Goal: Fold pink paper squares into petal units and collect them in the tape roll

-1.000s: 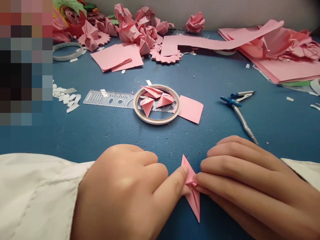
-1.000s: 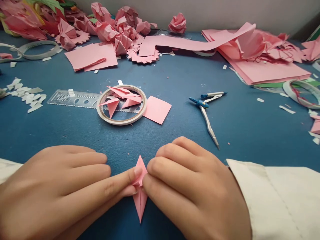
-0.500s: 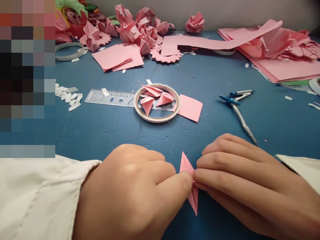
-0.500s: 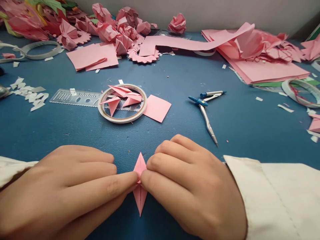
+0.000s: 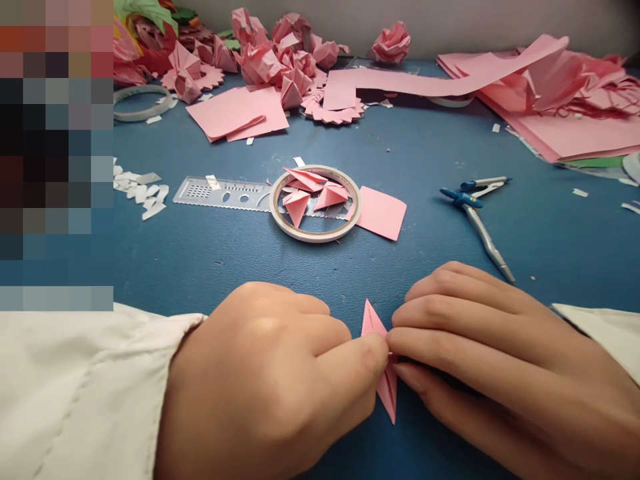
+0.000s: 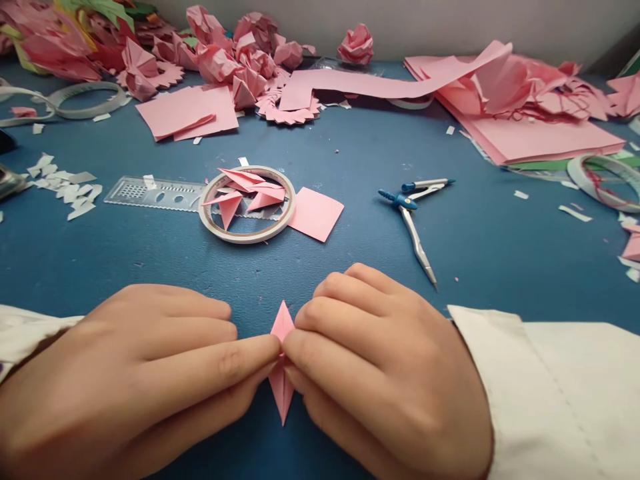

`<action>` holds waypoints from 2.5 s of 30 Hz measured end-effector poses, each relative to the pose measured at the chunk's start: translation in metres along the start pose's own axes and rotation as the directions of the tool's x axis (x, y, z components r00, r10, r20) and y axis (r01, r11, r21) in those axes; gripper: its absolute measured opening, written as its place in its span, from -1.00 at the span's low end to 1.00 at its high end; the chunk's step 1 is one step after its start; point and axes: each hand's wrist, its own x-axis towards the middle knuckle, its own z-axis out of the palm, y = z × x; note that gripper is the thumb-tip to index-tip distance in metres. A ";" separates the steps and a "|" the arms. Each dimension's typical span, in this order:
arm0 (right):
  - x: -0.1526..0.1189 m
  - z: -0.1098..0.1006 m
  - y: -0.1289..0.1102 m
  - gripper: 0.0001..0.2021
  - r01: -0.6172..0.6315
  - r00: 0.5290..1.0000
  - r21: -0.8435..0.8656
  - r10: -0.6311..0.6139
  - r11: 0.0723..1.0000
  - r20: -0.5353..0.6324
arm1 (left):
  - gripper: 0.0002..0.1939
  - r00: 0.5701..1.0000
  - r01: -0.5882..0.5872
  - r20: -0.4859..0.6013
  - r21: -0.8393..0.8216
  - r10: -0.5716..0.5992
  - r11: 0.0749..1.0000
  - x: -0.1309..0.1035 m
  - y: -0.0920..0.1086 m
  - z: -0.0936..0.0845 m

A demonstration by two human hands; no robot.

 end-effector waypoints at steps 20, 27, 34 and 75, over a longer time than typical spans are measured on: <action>-0.003 -0.006 0.003 -0.79 0.049 0.996 -0.043 -0.046 0.998 0.077 | -0.68 0.995 0.083 -0.061 0.066 -0.079 0.994 -0.005 0.005 0.009; -0.002 -0.008 0.004 -0.82 0.037 0.996 0.001 -0.037 0.999 0.075 | -0.43 1.000 0.016 -0.012 -0.002 -0.016 1.000 -0.008 -0.001 0.003; -0.005 -0.006 0.003 -0.85 0.035 0.996 0.021 -0.037 0.999 0.080 | -0.48 0.998 -0.045 -0.034 0.030 0.046 0.999 -0.003 0.003 0.003; -0.008 0.012 0.007 -0.73 0.057 0.998 0.027 -0.056 0.998 -0.037 | -0.55 0.994 -0.101 -0.023 0.197 0.108 0.975 -0.041 0.021 0.029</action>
